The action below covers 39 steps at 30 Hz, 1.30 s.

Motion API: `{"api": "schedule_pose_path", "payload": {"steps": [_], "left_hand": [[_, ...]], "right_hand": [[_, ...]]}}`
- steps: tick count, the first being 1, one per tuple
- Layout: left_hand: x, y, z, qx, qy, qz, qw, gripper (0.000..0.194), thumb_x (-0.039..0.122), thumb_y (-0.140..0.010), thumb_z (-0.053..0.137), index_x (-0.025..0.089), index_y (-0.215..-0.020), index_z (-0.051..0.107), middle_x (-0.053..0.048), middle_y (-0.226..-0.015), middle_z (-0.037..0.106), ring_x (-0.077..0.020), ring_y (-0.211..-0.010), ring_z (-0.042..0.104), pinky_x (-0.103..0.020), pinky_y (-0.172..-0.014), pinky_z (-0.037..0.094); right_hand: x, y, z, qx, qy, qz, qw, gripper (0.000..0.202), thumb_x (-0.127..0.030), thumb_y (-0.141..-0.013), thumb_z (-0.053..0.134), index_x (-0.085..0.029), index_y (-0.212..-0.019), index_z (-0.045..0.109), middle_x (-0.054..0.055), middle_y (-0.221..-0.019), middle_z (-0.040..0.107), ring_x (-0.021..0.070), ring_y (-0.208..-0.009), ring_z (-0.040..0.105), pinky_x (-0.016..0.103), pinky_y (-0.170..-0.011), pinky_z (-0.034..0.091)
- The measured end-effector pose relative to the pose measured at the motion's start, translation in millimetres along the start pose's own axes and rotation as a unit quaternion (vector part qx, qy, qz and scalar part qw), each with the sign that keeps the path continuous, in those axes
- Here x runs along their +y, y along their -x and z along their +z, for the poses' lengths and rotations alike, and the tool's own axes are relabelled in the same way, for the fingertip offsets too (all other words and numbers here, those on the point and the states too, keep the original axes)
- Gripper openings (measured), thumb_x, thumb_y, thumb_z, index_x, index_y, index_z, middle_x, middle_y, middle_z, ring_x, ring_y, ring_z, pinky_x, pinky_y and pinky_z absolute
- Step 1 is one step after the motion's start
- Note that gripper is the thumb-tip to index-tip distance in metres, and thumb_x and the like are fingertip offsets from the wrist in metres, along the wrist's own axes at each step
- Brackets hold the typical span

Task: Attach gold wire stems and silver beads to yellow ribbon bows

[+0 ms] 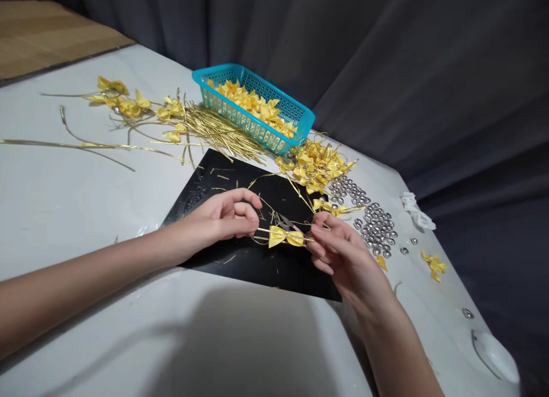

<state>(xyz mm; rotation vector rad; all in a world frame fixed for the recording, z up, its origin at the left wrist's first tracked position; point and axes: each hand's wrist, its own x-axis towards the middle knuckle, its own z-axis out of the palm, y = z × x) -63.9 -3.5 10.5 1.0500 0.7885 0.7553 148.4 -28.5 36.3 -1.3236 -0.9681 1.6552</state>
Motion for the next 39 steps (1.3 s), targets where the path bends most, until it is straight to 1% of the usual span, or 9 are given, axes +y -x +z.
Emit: {"api": "schedule_pose_path", "payload": {"steps": [8, 12, 17, 21, 25, 28, 30, 35, 39], "left_hand": [[-5, 0, -2.7, -0.030, 0.024, 0.047, 0.998, 0.016, 0.015, -0.080, 0.058, 0.019, -0.079, 0.042, 0.008, -0.060, 0.050, -0.0053, -0.051, 0.038, -0.020, -0.048, 0.025], [-10, -1, 0.8, -0.051, -0.015, 0.052, 0.997, 0.012, 0.020, -0.083, 0.057, 0.020, -0.083, 0.045, 0.006, -0.066, 0.052, -0.0070, -0.057, 0.044, -0.019, -0.051, 0.030], [-9, 4, 7.3, 0.090, -0.190, 0.121, 0.970, 0.009, 0.026, -0.081, 0.060, 0.019, -0.084, 0.055, -0.001, -0.092, 0.054, -0.0150, -0.092, 0.052, -0.024, -0.076, 0.040], [-6, 9, 15.0, 0.087, -0.200, 0.069, 0.973, 0.019, 0.036, -0.082, 0.058, 0.018, -0.085, 0.063, -0.003, -0.086, 0.061, -0.0166, -0.081, 0.056, -0.026, -0.071, 0.043], [-9, 9, 20.2, 0.026, -0.069, -0.030, 0.997, 0.028, 0.040, -0.075, 0.066, 0.016, -0.090, 0.065, -0.002, -0.080, 0.066, -0.0153, -0.073, 0.058, -0.026, -0.067, 0.044], [-11, 7, 19.9, 0.009, -0.043, -0.055, 0.998, 0.029, 0.034, -0.068, 0.073, 0.014, -0.088, 0.064, -0.001, -0.074, 0.064, -0.0147, -0.073, 0.058, -0.025, -0.068, 0.045], [-10, 6, 19.1, -0.010, -0.032, -0.066, 0.997, 0.030, 0.028, -0.064, 0.076, 0.013, -0.087, 0.064, 0.001, -0.071, 0.061, -0.0120, -0.068, 0.056, -0.023, -0.065, 0.044], [-11, 8, 17.9, -0.040, -0.028, -0.069, 0.996, 0.028, 0.035, -0.070, 0.073, 0.014, -0.089, 0.067, 0.002, -0.071, 0.062, -0.0102, -0.065, 0.055, -0.021, -0.059, 0.041], [-13, 7, 15.8, -0.040, -0.022, -0.062, 0.997, 0.028, 0.038, -0.071, 0.071, 0.016, -0.089, 0.070, -0.002, -0.082, 0.067, -0.0153, -0.079, 0.059, -0.025, -0.071, 0.043]], "right_hand": [[0, 0, -5, -0.011, 0.021, -0.035, 0.999, 0.039, -0.030, -0.068, 0.073, -0.023, -0.080, 0.037, -0.013, -0.048, 0.025, 0.0044, -0.043, 0.014, 0.013, -0.036, 0.014], [8, 0, 7, -0.042, 0.077, -0.049, 0.995, 0.034, -0.036, -0.075, 0.067, -0.023, -0.083, 0.037, -0.010, -0.052, 0.049, 0.0027, -0.037, 0.024, 0.014, -0.035, 0.020], [19, 3, 24, 0.052, 0.190, -0.125, 0.972, 0.029, -0.038, -0.077, 0.065, -0.022, -0.080, 0.040, -0.002, -0.060, 0.061, 0.0070, -0.043, 0.045, 0.018, -0.040, 0.033], [29, 6, 22, 0.118, 0.350, -0.266, 0.890, 0.015, -0.029, -0.082, 0.061, -0.022, -0.078, 0.047, -0.002, -0.059, 0.061, 0.0081, -0.043, 0.046, 0.021, -0.044, 0.035], [35, 6, 17, 0.045, 0.547, -0.371, 0.749, 0.007, -0.022, -0.086, 0.053, -0.022, -0.081, 0.058, 0.001, -0.064, 0.065, 0.0105, -0.048, 0.055, 0.024, -0.049, 0.040], [35, 6, 16, 0.007, 0.612, -0.393, 0.686, 0.011, -0.023, -0.089, 0.048, -0.022, -0.089, 0.060, 0.003, -0.068, 0.069, 0.0137, -0.055, 0.062, 0.025, -0.054, 0.043], [33, 7, 16, -0.008, 0.593, -0.403, 0.697, 0.010, -0.022, -0.088, 0.049, -0.022, -0.097, 0.055, 0.004, -0.076, 0.071, 0.0142, -0.059, 0.064, 0.025, -0.055, 0.045], [30, 15, 19, -0.097, 0.409, -0.325, 0.847, 0.029, -0.012, -0.088, 0.042, -0.024, -0.113, 0.037, 0.005, -0.088, 0.065, 0.0135, -0.065, 0.063, 0.026, -0.058, 0.048], [29, 15, 23, -0.071, 0.283, -0.242, 0.925, 0.018, -0.018, -0.089, 0.043, -0.024, -0.106, 0.040, 0.003, -0.079, 0.060, 0.0113, -0.060, 0.059, 0.023, -0.050, 0.044]]}}
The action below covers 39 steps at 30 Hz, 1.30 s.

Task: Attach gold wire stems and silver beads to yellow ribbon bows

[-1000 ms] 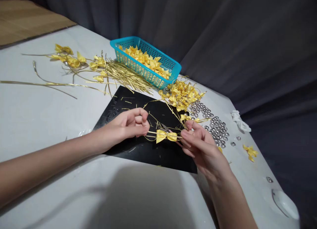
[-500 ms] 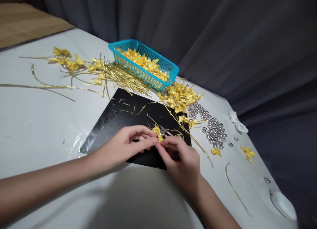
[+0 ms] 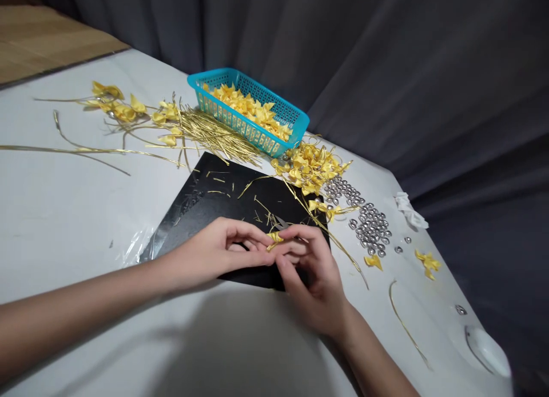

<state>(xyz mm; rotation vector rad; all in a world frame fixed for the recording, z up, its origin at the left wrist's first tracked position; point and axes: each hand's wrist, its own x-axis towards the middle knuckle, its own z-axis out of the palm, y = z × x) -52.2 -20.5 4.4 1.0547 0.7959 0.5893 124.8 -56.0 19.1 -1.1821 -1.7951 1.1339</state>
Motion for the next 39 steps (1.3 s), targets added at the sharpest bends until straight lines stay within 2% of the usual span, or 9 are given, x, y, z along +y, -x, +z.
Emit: {"api": "schedule_pose_path", "payload": {"steps": [4, 6, 9, 14, 18, 23, 29, 36, 39], "left_hand": [[4, -1, -1.8, 0.016, -0.006, 0.012, 1.000, 0.015, 0.029, -0.075, 0.068, 0.017, -0.082, 0.069, 0.000, -0.075, 0.065, -0.0131, -0.072, 0.056, -0.025, -0.070, 0.041], [7, 0, -1.7, 0.027, 0.001, 0.014, 1.000, 0.010, 0.026, -0.076, 0.066, 0.017, -0.077, 0.066, 0.003, -0.070, 0.060, -0.0112, -0.068, 0.053, -0.023, -0.066, 0.039], [10, 1, -0.9, 0.019, 0.031, 0.008, 0.999, 0.009, 0.024, -0.077, 0.062, 0.016, -0.074, 0.062, 0.004, -0.069, 0.057, -0.0103, -0.067, 0.050, -0.022, -0.066, 0.038], [11, 1, -0.3, -0.003, 0.057, 0.000, 0.998, 0.010, 0.023, -0.078, 0.059, 0.015, -0.072, 0.058, 0.003, -0.068, 0.056, -0.0098, -0.066, 0.049, -0.022, -0.065, 0.037], [9, 1, -2.7, 0.004, 0.093, -0.010, 0.996, 0.004, 0.019, -0.078, 0.060, 0.015, -0.077, 0.059, 0.002, -0.069, 0.059, -0.0097, -0.068, 0.053, -0.020, -0.065, 0.039], [5, 1, -8.8, 0.046, 0.148, -0.007, 0.988, 0.007, 0.019, -0.078, 0.060, 0.015, -0.081, 0.064, 0.003, -0.064, 0.058, -0.0073, -0.063, 0.053, -0.018, -0.065, 0.041], [8, 0, -5.7, 0.042, 0.011, -0.027, 0.999, 0.016, 0.026, -0.071, 0.071, 0.014, -0.079, 0.065, 0.006, -0.055, 0.055, -0.0063, -0.054, 0.049, -0.017, -0.052, 0.036], [8, -1, -3.7, 0.059, -0.025, 0.013, 0.998, 0.015, 0.030, -0.077, 0.063, 0.016, -0.076, 0.068, 0.000, -0.081, 0.065, -0.0115, -0.080, 0.055, -0.021, -0.071, 0.042], [9, -1, -4.2, 0.054, -0.037, 0.008, 0.998, 0.011, 0.024, -0.077, 0.062, 0.016, -0.078, 0.069, 0.001, -0.082, 0.066, -0.0107, -0.079, 0.055, -0.021, -0.072, 0.040]], "right_hand": [[1, -6, -4, 0.082, 0.006, 0.018, 0.996, 0.013, -0.018, -0.084, 0.052, -0.023, -0.095, 0.048, 0.001, -0.083, 0.057, 0.0050, -0.047, 0.045, 0.020, -0.043, 0.038], [2, -10, -9, 0.068, 0.060, -0.010, 0.996, 0.017, -0.015, -0.080, 0.056, -0.023, -0.095, 0.054, 0.003, -0.095, 0.055, 0.0050, -0.052, 0.046, 0.021, -0.048, 0.042], [3, -13, -13, 0.006, 0.092, -0.028, 0.995, 0.023, -0.015, -0.078, 0.060, -0.022, -0.099, 0.058, 0.006, -0.108, 0.053, 0.0078, -0.064, 0.053, 0.024, -0.057, 0.048], [3, -14, -8, -0.007, 0.047, 0.029, 0.998, 0.022, -0.022, -0.079, 0.062, -0.022, -0.100, 0.057, 0.002, -0.086, 0.059, 0.0086, -0.060, 0.053, 0.024, -0.056, 0.046], [2, -13, -10, 0.025, -0.017, 0.079, 0.996, 0.017, -0.026, -0.082, 0.058, -0.022, -0.099, 0.057, -0.005, -0.061, 0.047, 0.0080, -0.051, 0.044, 0.021, -0.049, 0.038], [3, -10, -19, 0.018, -0.113, 0.112, 0.987, 0.017, -0.032, -0.086, 0.055, -0.023, -0.100, 0.060, -0.005, -0.060, 0.046, 0.0064, -0.051, 0.043, 0.018, -0.050, 0.039], [6, -11, -17, 0.002, -0.159, 0.114, 0.981, 0.015, -0.031, -0.088, 0.054, -0.022, -0.096, 0.062, -0.005, -0.058, 0.046, 0.0050, -0.050, 0.043, 0.016, -0.050, 0.040], [7, -15, -19, 0.030, -0.167, 0.123, 0.978, 0.015, -0.030, -0.086, 0.056, -0.021, -0.095, 0.063, -0.005, -0.060, 0.046, 0.0042, -0.048, 0.043, 0.016, -0.049, 0.041], [8, -16, -20, 0.038, -0.184, 0.130, 0.974, 0.015, -0.031, -0.085, 0.057, -0.021, -0.094, 0.063, -0.005, -0.065, 0.048, 0.0036, -0.048, 0.042, 0.017, -0.048, 0.043]]}}
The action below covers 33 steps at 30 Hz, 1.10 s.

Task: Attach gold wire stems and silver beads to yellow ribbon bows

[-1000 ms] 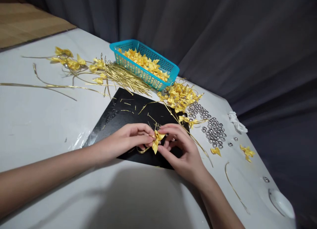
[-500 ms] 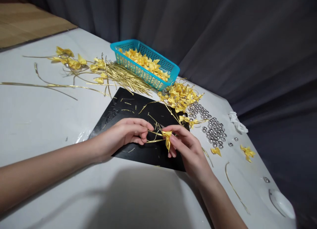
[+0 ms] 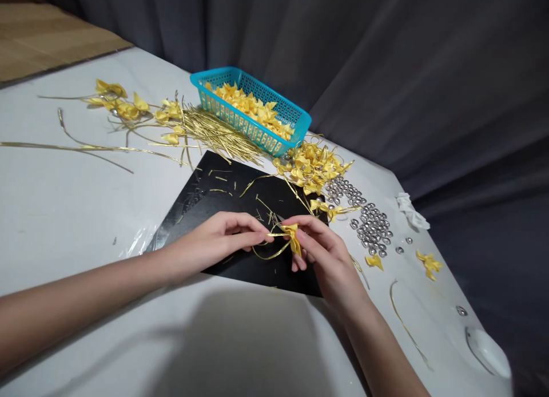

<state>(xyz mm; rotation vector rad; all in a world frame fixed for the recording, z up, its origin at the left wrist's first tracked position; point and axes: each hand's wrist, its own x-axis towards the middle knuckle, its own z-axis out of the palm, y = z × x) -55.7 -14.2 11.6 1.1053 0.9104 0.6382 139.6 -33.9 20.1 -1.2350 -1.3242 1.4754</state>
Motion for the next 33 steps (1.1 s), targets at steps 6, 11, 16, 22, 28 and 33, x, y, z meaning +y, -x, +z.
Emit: {"api": "schedule_pose_path", "payload": {"steps": [6, 11, 16, 22, 28, 33], "left_hand": [[0, -1, -0.2, -0.009, 0.047, -0.045, 0.998, 0.005, 0.014, -0.074, 0.065, 0.017, -0.075, 0.068, 0.005, -0.067, 0.066, -0.0071, -0.068, 0.056, -0.017, -0.066, 0.039], [-5, 0, 0.9, -0.020, 0.129, -0.058, 0.990, 0.010, 0.009, -0.070, 0.066, 0.018, -0.071, 0.069, 0.003, -0.072, 0.072, -0.0082, -0.075, 0.061, -0.017, -0.070, 0.040], [-5, 2, 1.5, -0.034, 0.162, -0.060, 0.984, 0.017, 0.004, -0.067, 0.064, 0.018, -0.058, 0.067, 0.002, -0.066, 0.071, -0.0103, -0.075, 0.063, -0.019, -0.070, 0.040], [-6, 4, 2.2, -0.027, 0.207, -0.017, 0.978, 0.025, 0.001, -0.064, 0.060, 0.017, -0.045, 0.061, 0.005, -0.074, 0.067, -0.0091, -0.076, 0.061, -0.018, -0.073, 0.040], [-7, 5, 4.8, -0.015, 0.234, -0.023, 0.972, 0.022, 0.001, -0.063, 0.059, 0.015, -0.047, 0.058, 0.002, -0.077, 0.065, -0.0077, -0.074, 0.058, -0.014, -0.066, 0.041], [-1, 6, 3.1, -0.025, 0.318, -0.076, 0.945, 0.016, 0.001, -0.061, 0.051, 0.015, -0.056, 0.057, -0.002, -0.069, 0.064, -0.0115, -0.069, 0.058, -0.019, -0.063, 0.046]], "right_hand": [[1, -1, 1, 0.006, -0.046, 0.016, 0.999, 0.016, -0.031, -0.082, 0.060, -0.020, -0.092, 0.064, -0.004, -0.070, 0.051, 0.0029, -0.046, 0.041, 0.017, -0.046, 0.043], [2, -1, 6, 0.002, -0.084, 0.040, 0.996, 0.017, -0.032, -0.079, 0.062, -0.019, -0.090, 0.064, -0.004, -0.065, 0.049, 0.0029, -0.043, 0.039, 0.017, -0.045, 0.043], [3, 1, 11, -0.034, -0.123, 0.070, 0.989, 0.016, -0.030, -0.081, 0.062, -0.019, -0.092, 0.064, -0.005, -0.059, 0.049, 0.0027, -0.042, 0.038, 0.015, -0.044, 0.041], [-1, 3, 14, -0.046, -0.181, 0.101, 0.977, 0.016, -0.028, -0.078, 0.064, -0.019, -0.091, 0.065, -0.004, -0.062, 0.052, 0.0017, -0.041, 0.036, 0.015, -0.042, 0.042], [-2, 1, 12, 0.004, -0.156, 0.078, 0.985, 0.017, -0.029, -0.077, 0.066, -0.017, -0.089, 0.064, -0.006, -0.057, 0.050, 0.0017, -0.040, 0.038, 0.014, -0.042, 0.042], [-2, 1, 12, 0.008, -0.148, 0.082, 0.986, 0.020, -0.031, -0.075, 0.067, -0.018, -0.089, 0.064, -0.003, -0.069, 0.057, 0.0011, -0.041, 0.038, 0.015, -0.042, 0.042]]}}
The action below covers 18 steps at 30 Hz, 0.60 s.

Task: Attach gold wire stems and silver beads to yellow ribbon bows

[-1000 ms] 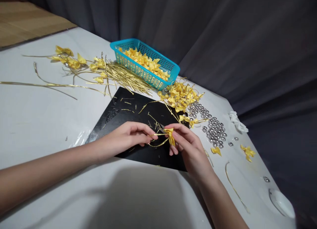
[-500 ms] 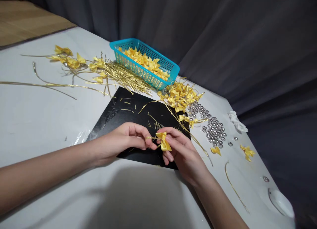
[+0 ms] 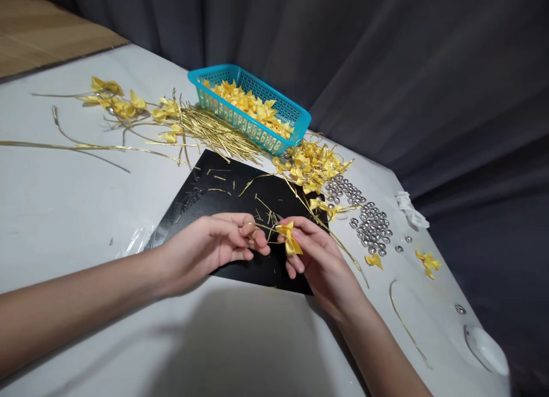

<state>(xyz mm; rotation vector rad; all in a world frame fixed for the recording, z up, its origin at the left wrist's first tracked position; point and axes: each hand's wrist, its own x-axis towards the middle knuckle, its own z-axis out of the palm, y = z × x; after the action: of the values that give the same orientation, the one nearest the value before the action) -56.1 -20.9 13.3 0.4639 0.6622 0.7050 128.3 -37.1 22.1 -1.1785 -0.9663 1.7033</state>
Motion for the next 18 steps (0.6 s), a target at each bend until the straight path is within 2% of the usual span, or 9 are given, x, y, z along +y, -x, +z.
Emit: {"api": "schedule_pose_path", "payload": {"steps": [5, 9, 11, 14, 16, 18], "left_hand": [[3.9, 2.0, -0.1, -0.025, -0.026, -0.007, 0.999, 0.014, 0.010, -0.071, 0.050, 0.014, -0.065, 0.062, -0.005, -0.081, 0.064, -0.0127, -0.074, 0.057, -0.019, -0.062, 0.046], [0.7, 0.5, 2.7, -0.024, -0.157, 0.011, 0.987, 0.019, 0.031, -0.081, 0.055, 0.015, -0.077, 0.065, -0.002, -0.079, 0.059, -0.0117, -0.066, 0.053, -0.019, -0.051, 0.041], [-1.8, 0.6, 4.0, 0.000, -0.269, 0.036, 0.962, 0.028, 0.043, -0.082, 0.054, 0.016, -0.083, 0.065, -0.001, -0.075, 0.056, -0.0120, -0.063, 0.051, -0.019, -0.048, 0.037], [-4.3, 2.6, 4.4, 0.048, -0.455, 0.123, 0.880, 0.033, 0.049, -0.084, 0.052, 0.019, -0.090, 0.065, -0.001, -0.082, 0.061, -0.0135, -0.069, 0.052, -0.021, -0.055, 0.038], [-4.8, 3.9, 3.7, 0.053, -0.523, 0.162, 0.835, 0.033, 0.048, -0.085, 0.050, 0.020, -0.090, 0.066, -0.001, -0.087, 0.064, -0.0135, -0.071, 0.053, -0.022, -0.058, 0.036], [-5.2, 3.9, 2.4, 0.040, -0.537, 0.156, 0.828, 0.036, 0.049, -0.087, 0.047, 0.019, -0.084, 0.067, 0.000, -0.078, 0.064, -0.0125, -0.065, 0.051, -0.022, -0.055, 0.033]], "right_hand": [[-1.0, -0.6, -1.2, 0.001, 0.008, 0.002, 1.000, 0.022, -0.033, -0.076, 0.066, -0.018, -0.091, 0.063, -0.002, -0.073, 0.058, 0.0012, -0.042, 0.037, 0.015, -0.043, 0.042], [1.4, -0.7, -3.5, 0.007, 0.062, -0.019, 0.998, 0.022, -0.034, -0.076, 0.067, -0.018, -0.090, 0.062, -0.004, -0.066, 0.052, 0.0022, -0.043, 0.038, 0.015, -0.043, 0.040], [2.2, -0.7, -4.1, -0.004, 0.097, -0.022, 0.995, 0.024, -0.034, -0.075, 0.069, -0.018, -0.091, 0.061, -0.004, -0.068, 0.052, 0.0030, -0.046, 0.041, 0.015, -0.043, 0.039], [2.0, -1.2, -3.4, -0.013, 0.156, -0.032, 0.987, 0.028, -0.033, -0.069, 0.073, -0.019, -0.089, 0.059, -0.003, -0.074, 0.054, 0.0039, -0.049, 0.043, 0.016, -0.043, 0.039], [1.7, -1.5, -2.2, -0.008, 0.196, -0.045, 0.980, 0.030, -0.032, -0.065, 0.075, -0.019, -0.087, 0.059, -0.003, -0.072, 0.053, 0.0038, -0.048, 0.040, 0.017, -0.044, 0.038], [1.6, -1.4, -0.6, -0.004, 0.225, -0.055, 0.973, 0.029, -0.029, -0.065, 0.075, -0.019, -0.088, 0.060, -0.005, -0.067, 0.050, 0.0035, -0.047, 0.035, 0.018, -0.044, 0.035]]}}
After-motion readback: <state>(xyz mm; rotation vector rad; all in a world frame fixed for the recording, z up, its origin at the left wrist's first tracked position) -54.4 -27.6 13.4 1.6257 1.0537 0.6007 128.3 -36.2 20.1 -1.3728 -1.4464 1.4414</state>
